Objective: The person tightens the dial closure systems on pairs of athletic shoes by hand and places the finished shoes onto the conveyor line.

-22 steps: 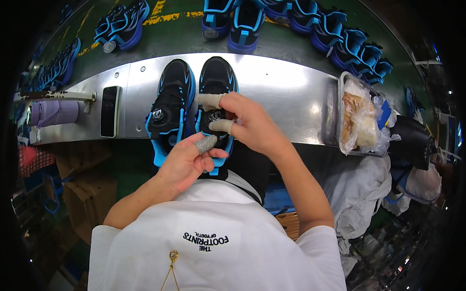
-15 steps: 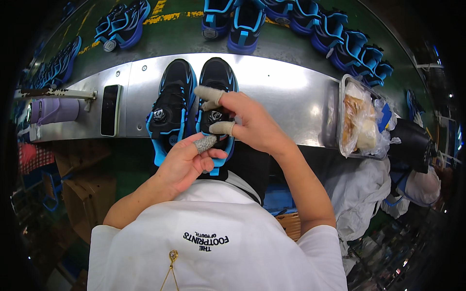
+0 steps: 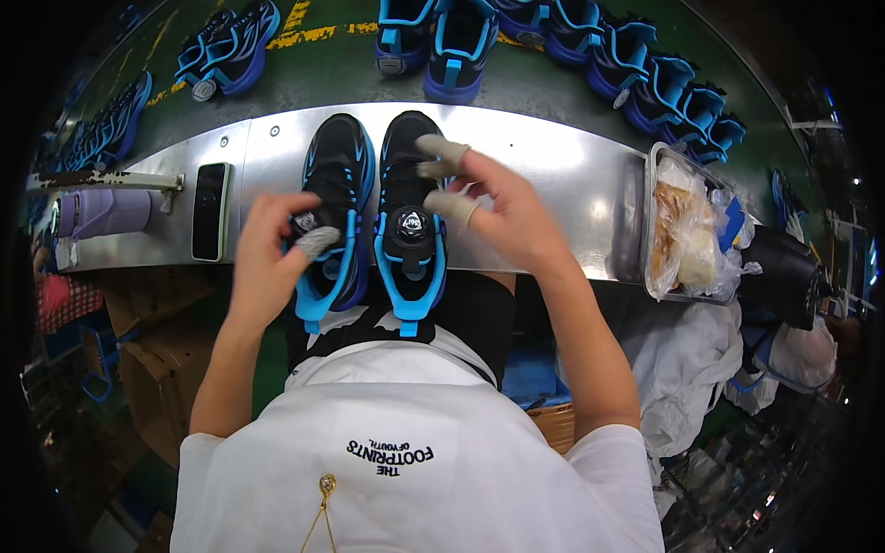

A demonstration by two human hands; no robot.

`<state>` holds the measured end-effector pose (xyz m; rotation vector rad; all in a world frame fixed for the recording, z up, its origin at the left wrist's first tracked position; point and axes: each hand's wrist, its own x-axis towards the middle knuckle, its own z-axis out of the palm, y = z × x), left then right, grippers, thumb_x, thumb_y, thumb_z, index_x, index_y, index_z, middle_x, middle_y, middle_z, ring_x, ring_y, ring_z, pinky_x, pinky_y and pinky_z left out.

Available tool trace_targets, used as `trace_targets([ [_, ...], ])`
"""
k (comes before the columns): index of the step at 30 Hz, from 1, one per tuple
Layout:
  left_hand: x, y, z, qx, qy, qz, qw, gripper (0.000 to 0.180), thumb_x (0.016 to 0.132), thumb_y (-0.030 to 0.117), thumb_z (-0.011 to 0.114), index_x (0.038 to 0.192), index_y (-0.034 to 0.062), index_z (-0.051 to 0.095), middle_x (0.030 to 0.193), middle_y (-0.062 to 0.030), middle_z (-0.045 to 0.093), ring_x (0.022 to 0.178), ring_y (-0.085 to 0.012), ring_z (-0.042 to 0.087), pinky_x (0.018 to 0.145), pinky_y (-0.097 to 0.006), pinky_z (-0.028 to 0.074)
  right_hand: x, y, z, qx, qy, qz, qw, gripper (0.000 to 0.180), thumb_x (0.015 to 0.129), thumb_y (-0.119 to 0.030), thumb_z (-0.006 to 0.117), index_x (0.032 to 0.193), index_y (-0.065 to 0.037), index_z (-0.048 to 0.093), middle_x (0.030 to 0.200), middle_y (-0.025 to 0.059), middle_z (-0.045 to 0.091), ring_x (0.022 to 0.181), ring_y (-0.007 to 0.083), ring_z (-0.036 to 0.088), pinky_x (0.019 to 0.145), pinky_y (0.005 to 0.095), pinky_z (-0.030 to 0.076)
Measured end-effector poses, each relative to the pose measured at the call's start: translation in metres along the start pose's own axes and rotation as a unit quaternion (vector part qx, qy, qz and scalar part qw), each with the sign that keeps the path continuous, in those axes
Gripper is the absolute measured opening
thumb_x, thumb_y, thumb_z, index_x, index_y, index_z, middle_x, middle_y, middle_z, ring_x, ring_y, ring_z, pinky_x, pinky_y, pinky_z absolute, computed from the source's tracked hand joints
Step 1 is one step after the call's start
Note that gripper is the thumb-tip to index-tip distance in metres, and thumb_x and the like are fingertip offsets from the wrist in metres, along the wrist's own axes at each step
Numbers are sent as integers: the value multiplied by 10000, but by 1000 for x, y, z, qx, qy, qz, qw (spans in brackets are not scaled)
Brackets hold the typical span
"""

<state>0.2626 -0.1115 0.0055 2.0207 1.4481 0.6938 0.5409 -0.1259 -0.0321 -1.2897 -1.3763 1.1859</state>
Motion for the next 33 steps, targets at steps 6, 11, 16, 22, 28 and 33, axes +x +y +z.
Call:
trace_targets([
  [6, 6, -23, -10, -158, -134, -3, 978, 362, 782, 39, 722, 1140, 57, 671, 1019, -30, 566, 816, -135, 492, 752, -240, 403, 1, -17, 14, -54, -114, 21, 992, 470, 889, -95, 662, 1353, -75, 591, 1265, 43, 657, 1095, 128, 598, 890, 254, 454],
  [11, 6, -32, -2, -128, -79, -21, 988, 451, 779, 72, 742, 1216, 72, 632, 1095, -35, 608, 929, -156, 513, 841, -290, 408, 10, -11, 15, -30, -54, 6, 998, 363, 920, -100, 641, 1282, -68, 642, 1161, 79, 689, 952, 140, 624, 844, 276, 478],
  [16, 7, -22, -12, -69, -61, 54, 994, 407, 822, 51, 699, 1224, 68, 638, 1065, -11, 620, 907, -131, 484, 831, -257, 393, 40, -17, 31, -81, -69, -5, 994, 354, 920, -132, 649, 1268, -68, 644, 1110, 96, 686, 947, 164, 625, 854, 307, 482],
  [22, 12, -37, -17, -204, -184, -24, 961, 417, 804, 87, 735, 1210, 76, 638, 1101, -5, 599, 908, -133, 473, 824, -252, 390, 107, 10, 69, -297, -116, -102, 942, 464, 910, -259, 674, 1338, -105, 580, 1199, 167, 618, 1124, 331, 564, 972, 406, 450],
  [28, 9, -33, -8, -38, -126, 166, 977, 379, 770, 169, 754, 1127, 76, 665, 1167, -71, 635, 1058, -273, 534, 958, -387, 428, 139, 39, 94, -352, -141, -90, 921, 495, 951, -336, 606, 1400, -144, 522, 1203, 218, 571, 1176, 376, 528, 1007, 432, 428],
  [33, 25, -21, 1, 123, -213, 276, 929, 191, 688, 75, 684, 875, 43, 666, 1113, -81, 618, 1058, -287, 522, 918, -403, 442, 144, 38, 100, -331, -155, -74, 928, 463, 962, -329, 591, 1396, -180, 530, 1172, 209, 574, 1138, 377, 549, 981, 415, 449],
])
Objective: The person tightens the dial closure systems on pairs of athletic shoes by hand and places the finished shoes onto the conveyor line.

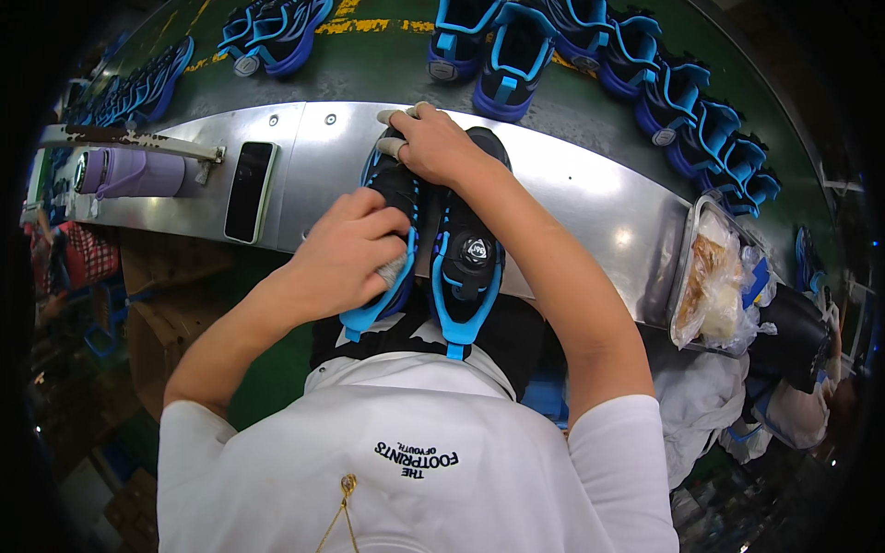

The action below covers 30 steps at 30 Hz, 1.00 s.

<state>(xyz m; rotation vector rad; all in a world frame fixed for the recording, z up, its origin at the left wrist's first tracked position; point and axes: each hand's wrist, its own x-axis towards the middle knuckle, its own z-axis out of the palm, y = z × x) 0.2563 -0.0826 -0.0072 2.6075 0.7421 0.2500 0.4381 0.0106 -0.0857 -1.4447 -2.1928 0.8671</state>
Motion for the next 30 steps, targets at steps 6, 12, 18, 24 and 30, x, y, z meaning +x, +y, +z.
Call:
trace_targets([
  [6, -1, 15, 6, -50, 99, -69, 991, 306, 699, 36, 712, 1002, 30, 667, 1124, -116, 571, 974, -283, 552, 838, -370, 470, -1, 3, 4, -4, 8, -8, 1000, 441, 969, -338, 569, 1389, -209, 535, 1164, 192, 573, 1112, 379, 559, 961, 426, 462],
  [12, -18, 21, 14, -194, 207, -286, 915, 434, 772, 17, 698, 1199, 77, 651, 1131, -77, 603, 1032, -200, 589, 845, -281, 464, 0, 0, -2, -29, -5, 18, 999, 425, 972, -352, 556, 1372, -211, 549, 1153, 184, 580, 1110, 366, 566, 941, 428, 474],
  [18, -22, -8, -9, -309, 93, -164, 932, 454, 801, 55, 706, 1247, 93, 633, 1098, -47, 641, 918, -164, 549, 782, -278, 447, 6, 8, 9, -13, 3, 11, 1000, 387, 976, -356, 551, 1330, -202, 584, 1127, 184, 602, 1099, 362, 577, 923, 422, 482],
  [24, -20, 6, 9, -278, 173, -214, 920, 402, 793, 68, 726, 1186, 73, 641, 1020, -34, 578, 858, -141, 528, 749, -256, 428, 8, 8, 8, -14, 9, 5, 1000, 373, 976, -347, 553, 1300, -168, 601, 1109, 186, 610, 1089, 363, 584, 919, 420, 481],
  [30, -22, -14, -4, -336, 91, -158, 924, 413, 787, 102, 749, 1183, 73, 635, 1076, -34, 576, 934, -157, 521, 820, -269, 422, 11, 16, 12, 4, 8, -19, 1000, 363, 950, -363, 578, 1268, -196, 622, 1149, 186, 595, 1064, 365, 611, 916, 436, 498],
])
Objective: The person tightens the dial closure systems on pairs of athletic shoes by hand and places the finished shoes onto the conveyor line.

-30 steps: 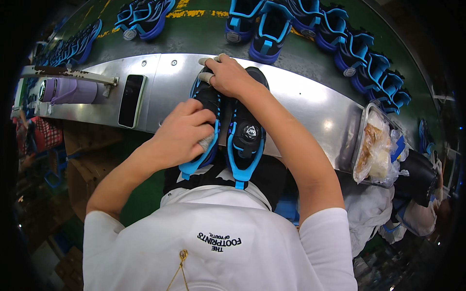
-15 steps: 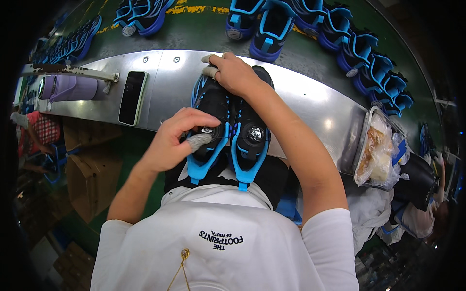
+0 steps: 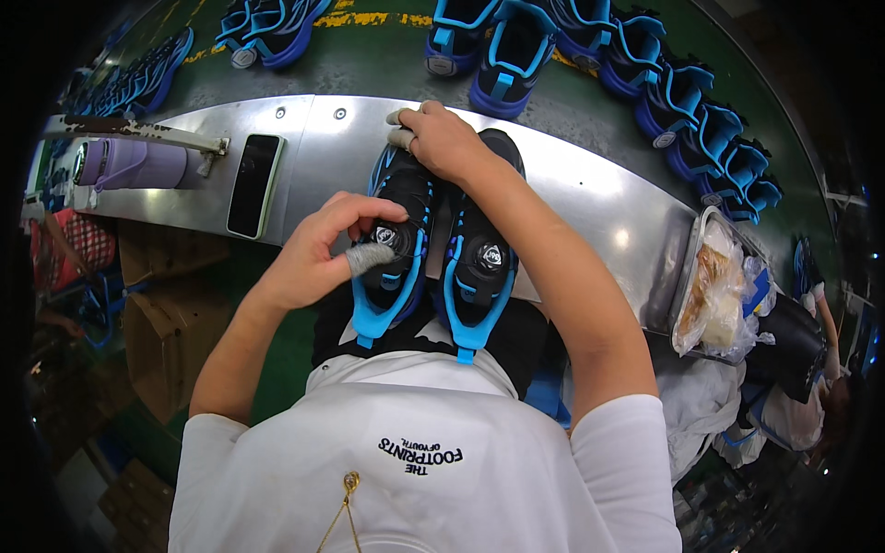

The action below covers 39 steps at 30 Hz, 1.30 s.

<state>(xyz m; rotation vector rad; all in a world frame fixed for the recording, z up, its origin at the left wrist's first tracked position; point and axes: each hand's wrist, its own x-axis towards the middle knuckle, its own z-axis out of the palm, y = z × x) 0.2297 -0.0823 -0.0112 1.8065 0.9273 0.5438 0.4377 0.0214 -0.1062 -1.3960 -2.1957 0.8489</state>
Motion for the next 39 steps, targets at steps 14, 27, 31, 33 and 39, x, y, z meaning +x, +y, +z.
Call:
trace_targets([
  [14, 20, -28, -12, -43, -134, 94, 986, 261, 843, 155, 697, 1089, 70, 677, 1180, -52, 668, 1151, -233, 529, 1071, -372, 338, 4, -7, -4, 13, 5, 5, 1000, 315, 946, -319, 602, 1217, -172, 664, 1114, 190, 596, 1065, 362, 598, 924, 410, 487],
  [27, -39, 40, 28, 118, -59, 56, 990, 404, 725, -29, 600, 1115, 53, 666, 1109, -133, 635, 1063, -322, 559, 951, -391, 449, -160, -50, -96, 278, -46, 50, 958, 436, 863, -138, 708, 1295, -139, 649, 1287, 47, 652, 1123, 190, 591, 1043, 344, 428],
  [31, -41, 52, 48, 265, -94, 79, 956, 599, 709, 16, 615, 1295, 142, 618, 1303, -192, 568, 1123, -365, 554, 982, -426, 442, -181, -60, -67, 106, 56, 17, 993, 354, 817, -83, 723, 1167, -115, 691, 1134, 60, 679, 1038, 292, 581, 918, 363, 462],
  [33, -40, 43, 60, 272, -161, 33, 948, 609, 764, 127, 638, 1366, 181, 563, 1259, -221, 570, 1120, -382, 564, 950, -437, 472, -179, -67, -62, 95, 111, -36, 989, 355, 821, -99, 723, 1174, -122, 688, 995, 65, 668, 958, 283, 570, 859, 368, 476],
  [39, -3, 36, 71, 266, -174, -15, 948, 316, 779, 231, 705, 1060, 98, 651, 940, -134, 617, 834, -353, 638, 747, -437, 545, -156, -65, -95, 221, 50, 53, 973, 346, 905, -80, 662, 1250, -79, 672, 1077, 36, 696, 879, 118, 590, 802, 259, 484],
])
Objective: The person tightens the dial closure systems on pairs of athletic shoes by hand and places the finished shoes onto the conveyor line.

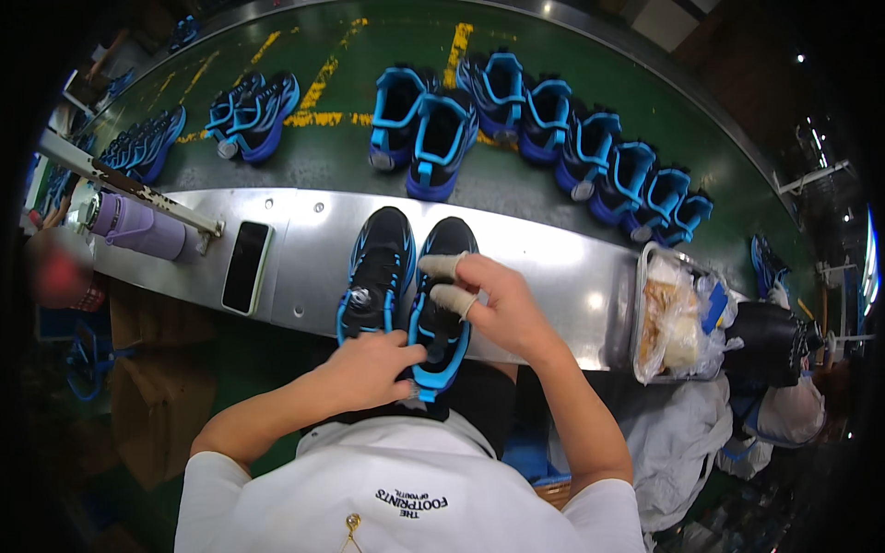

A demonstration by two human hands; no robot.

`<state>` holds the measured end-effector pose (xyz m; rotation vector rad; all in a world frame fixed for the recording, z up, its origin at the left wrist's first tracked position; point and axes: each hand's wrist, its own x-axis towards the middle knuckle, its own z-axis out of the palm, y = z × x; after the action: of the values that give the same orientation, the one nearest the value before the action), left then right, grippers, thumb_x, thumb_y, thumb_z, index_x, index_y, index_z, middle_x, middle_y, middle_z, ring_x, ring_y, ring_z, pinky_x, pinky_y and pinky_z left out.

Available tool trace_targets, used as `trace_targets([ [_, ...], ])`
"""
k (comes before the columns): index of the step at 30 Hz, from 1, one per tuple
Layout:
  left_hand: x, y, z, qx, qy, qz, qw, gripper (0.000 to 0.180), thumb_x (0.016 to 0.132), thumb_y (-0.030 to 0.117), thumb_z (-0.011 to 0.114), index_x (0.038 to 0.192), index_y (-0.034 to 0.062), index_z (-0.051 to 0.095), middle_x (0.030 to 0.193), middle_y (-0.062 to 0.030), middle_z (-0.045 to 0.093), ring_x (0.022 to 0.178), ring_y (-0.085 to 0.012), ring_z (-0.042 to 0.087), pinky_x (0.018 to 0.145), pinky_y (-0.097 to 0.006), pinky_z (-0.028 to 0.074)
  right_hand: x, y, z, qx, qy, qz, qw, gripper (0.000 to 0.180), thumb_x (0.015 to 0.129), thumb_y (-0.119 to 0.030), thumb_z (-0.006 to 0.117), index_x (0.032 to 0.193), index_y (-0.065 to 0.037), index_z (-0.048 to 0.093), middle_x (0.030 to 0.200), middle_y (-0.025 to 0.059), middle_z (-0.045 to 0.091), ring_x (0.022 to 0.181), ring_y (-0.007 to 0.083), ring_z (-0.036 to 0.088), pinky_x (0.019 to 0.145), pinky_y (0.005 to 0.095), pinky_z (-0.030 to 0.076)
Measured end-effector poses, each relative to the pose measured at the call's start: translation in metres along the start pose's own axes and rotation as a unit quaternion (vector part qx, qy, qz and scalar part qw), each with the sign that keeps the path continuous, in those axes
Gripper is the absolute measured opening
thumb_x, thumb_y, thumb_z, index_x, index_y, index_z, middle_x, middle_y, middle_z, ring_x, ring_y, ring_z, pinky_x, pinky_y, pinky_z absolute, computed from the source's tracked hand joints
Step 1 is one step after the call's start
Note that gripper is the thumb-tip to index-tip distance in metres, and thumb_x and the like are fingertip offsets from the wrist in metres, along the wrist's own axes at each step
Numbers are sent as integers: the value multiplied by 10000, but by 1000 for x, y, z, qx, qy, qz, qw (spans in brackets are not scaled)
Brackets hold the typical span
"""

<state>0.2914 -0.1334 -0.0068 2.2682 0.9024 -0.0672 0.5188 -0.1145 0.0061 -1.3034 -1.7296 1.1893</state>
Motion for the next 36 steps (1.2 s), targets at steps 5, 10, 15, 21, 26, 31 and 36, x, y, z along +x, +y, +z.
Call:
trace_targets([
  [5, -19, -15, -37, 56, 120, 48, 990, 264, 714, 251, 736, 912, 96, 655, 753, -85, 603, 741, -309, 624, 669, -425, 519, 58, -15, -19, -103, 118, -22, 987, 428, 899, -231, 707, 1288, -77, 617, 1065, 145, 703, 786, 214, 637, 726, 345, 518],
  [10, -33, -42, -1, 72, 73, -28, 994, 367, 706, 219, 730, 1041, 102, 634, 944, -107, 615, 844, -327, 633, 695, -427, 561, 166, -10, 6, -353, 122, 60, 926, 736, 893, -586, 591, 1472, -166, 415, 1034, 191, 697, 964, 376, 667, 818, 458, 522],
  [15, -27, -30, -19, 55, 34, -47, 997, 377, 710, 236, 751, 1042, 95, 642, 908, -113, 632, 865, -334, 643, 697, -439, 552, 238, 23, 26, -426, 105, 150, 886, 632, 859, -537, 647, 1386, -212, 523, 1004, 166, 716, 957, 361, 686, 807, 436, 535],
  [21, -21, -42, -100, 41, 68, -11, 997, 291, 763, 321, 718, 920, 81, 673, 731, -117, 646, 733, -337, 661, 666, -442, 523, 245, 35, -1, -513, 29, 112, 850, 437, 833, -366, 699, 1236, -228, 602, 1012, 147, 722, 954, 376, 687, 812, 469, 545],
  [26, 2, -61, -154, 123, 104, -104, 981, 410, 737, 483, 738, 841, 89, 701, 726, -160, 670, 718, -368, 665, 670, -457, 530, 233, 56, -10, -394, 90, 108, 908, 466, 851, -306, 675, 1294, -185, 596, 1035, 207, 704, 1023, 392, 664, 912, 454, 522],
  [31, 48, -101, -200, 240, 185, -129, 944, 378, 772, 431, 739, 930, 90, 704, 803, -169, 687, 810, -372, 667, 722, -468, 536, 187, -16, -59, -285, -6, 122, 951, 428, 885, -457, 688, 1039, -58, 702, 835, 151, 692, 796, 288, 653, 761, 382, 510],
  [36, 72, -112, -173, 227, 322, -58, 917, 357, 775, 110, 704, 1129, 87, 661, 998, -117, 661, 953, -313, 612, 788, -405, 513, 93, -15, -53, -239, -58, 76, 966, 393, 871, -428, 710, 1035, -71, 697, 779, 177, 677, 708, 329, 641, 687, 395, 512],
])
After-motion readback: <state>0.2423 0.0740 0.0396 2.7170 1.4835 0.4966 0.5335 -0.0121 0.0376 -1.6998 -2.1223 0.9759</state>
